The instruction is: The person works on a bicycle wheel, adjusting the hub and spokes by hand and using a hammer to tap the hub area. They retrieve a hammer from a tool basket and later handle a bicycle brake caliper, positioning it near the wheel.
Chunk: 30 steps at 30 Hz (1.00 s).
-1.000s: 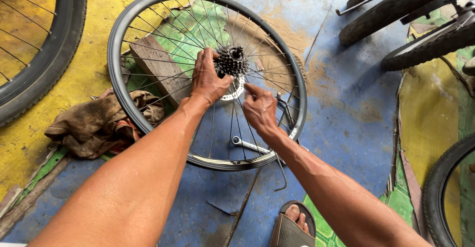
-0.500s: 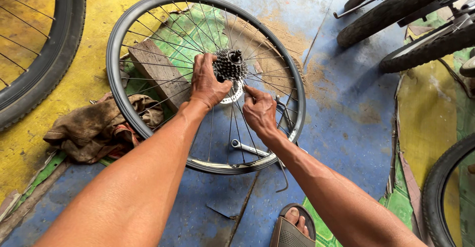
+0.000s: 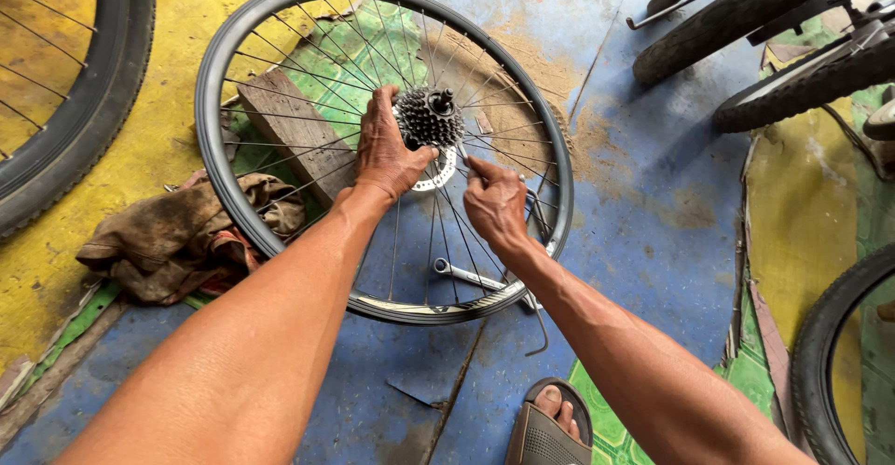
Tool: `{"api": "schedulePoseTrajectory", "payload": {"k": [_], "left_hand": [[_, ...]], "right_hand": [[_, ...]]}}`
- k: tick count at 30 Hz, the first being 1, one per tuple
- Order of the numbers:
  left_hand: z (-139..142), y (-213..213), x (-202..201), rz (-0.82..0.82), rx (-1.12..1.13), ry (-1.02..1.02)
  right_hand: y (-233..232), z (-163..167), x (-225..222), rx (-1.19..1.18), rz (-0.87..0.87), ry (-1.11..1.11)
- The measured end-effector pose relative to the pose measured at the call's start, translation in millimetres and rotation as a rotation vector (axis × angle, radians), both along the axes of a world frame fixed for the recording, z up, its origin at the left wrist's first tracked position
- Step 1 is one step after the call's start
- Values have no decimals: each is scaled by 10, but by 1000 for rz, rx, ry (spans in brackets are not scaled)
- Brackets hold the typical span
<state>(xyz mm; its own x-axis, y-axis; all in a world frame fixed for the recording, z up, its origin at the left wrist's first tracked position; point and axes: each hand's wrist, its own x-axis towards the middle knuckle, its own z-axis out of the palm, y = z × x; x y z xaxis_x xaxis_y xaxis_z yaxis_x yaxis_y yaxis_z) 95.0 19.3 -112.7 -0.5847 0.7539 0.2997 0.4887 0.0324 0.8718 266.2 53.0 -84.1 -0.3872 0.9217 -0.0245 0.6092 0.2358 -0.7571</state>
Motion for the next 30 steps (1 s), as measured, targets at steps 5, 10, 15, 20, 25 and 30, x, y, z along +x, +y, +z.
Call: {"api": "schedulePoseTrajectory", "payload": {"k": [5,10,15,20,25,30], "left_hand": [[-31,39,-21,-9,-90,99],[-44,52,-7,14,-71,119],[-30,40,-1,19,-70,112],[-21,37,4,21,-49,127],[-39,36,18,39,-30,126],[-51,35,17,42,6,131]], "right_hand": [[-31,-103,-27,38,15,-12],[-43,-132,-8,-60,81,-4],[-30,-101,-31,16,-55,32],[-36,-97,-52,-5,5,10],[4,-100,-35,-5,-9,11],[-22,-137,-60,18,11,26]]}}
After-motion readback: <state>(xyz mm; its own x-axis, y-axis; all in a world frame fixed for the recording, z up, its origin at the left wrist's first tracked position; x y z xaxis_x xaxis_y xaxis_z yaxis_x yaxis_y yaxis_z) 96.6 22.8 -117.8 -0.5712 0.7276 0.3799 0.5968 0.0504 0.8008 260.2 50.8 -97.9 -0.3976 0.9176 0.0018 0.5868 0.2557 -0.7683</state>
